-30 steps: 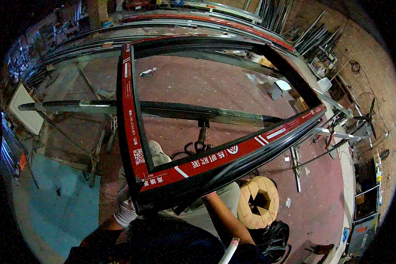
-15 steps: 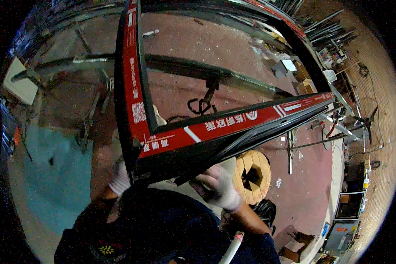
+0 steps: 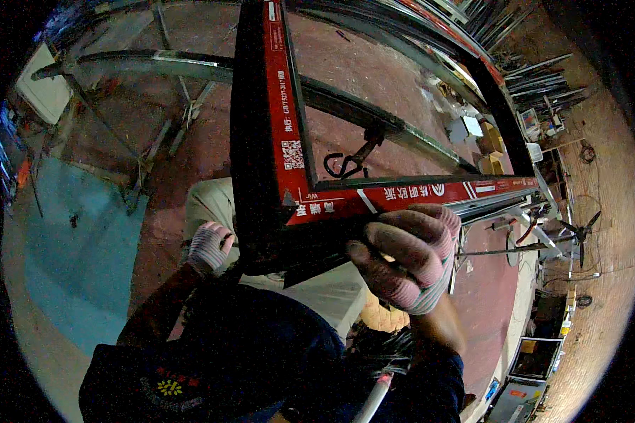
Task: The person sits on the floor and installs a black rubber seal onto a red and black window frame. They use scissors to cut the seal to length and then press it into the frame's groove, working around the corners.
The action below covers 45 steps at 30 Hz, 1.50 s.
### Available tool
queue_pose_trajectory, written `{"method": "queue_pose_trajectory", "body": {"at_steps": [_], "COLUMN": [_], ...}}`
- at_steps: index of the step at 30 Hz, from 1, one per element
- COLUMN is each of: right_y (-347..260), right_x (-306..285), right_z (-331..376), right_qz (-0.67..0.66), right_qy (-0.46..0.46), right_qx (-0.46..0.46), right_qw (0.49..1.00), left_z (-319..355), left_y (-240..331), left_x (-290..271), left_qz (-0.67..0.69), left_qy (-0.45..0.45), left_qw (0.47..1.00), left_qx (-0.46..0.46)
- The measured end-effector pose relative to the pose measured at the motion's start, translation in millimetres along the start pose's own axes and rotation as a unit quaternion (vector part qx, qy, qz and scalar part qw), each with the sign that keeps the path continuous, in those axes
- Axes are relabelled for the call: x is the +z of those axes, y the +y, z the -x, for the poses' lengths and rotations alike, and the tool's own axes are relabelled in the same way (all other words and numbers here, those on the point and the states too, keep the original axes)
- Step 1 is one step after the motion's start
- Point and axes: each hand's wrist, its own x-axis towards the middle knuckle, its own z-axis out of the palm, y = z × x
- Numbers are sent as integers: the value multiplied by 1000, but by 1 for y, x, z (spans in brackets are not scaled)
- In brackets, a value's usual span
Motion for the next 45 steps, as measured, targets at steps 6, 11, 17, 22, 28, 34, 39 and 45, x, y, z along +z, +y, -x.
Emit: {"method": "queue_pose_trajectory", "body": {"at_steps": [6, 11, 17, 22, 28, 34, 39, 45], "right_y": [-6, -10, -15, -12, 6, 13, 12, 5], "right_x": [12, 4, 0, 0, 0, 6, 3, 6], "right_z": [-12, -13, -34, -62, -60, -59, -58, -66], "right_qz": [77, 71, -51, -162, -178, -175, -136, -81], "right_qy": [16, -60, -68, -111, -232, -218, -237, -261], "right_qx": [24, 27, 148, 271, 183, 96, 78, 97], "right_qw": [997, 995, 985, 942, 939, 955, 959, 957], "left_z": [4, 2, 2, 2, 7, 5, 3, 3], "left_y": [-5, -5, -11, -11, -12, -8, -6, -6], "left_x": [-3, -8, -1, -3, -4, -11, -11, -9], "left_qz": [-2, 2, 34, 33, 29, 26, 13, 14], "left_qy": [29, 9, 43, 47, 45, 39, 27, 14], "left_qw": [1000, 1000, 998, 998, 998, 999, 1000, 1000], "left_qx": [1, -11, 2, 6, -8, -6, -6, -6]}}
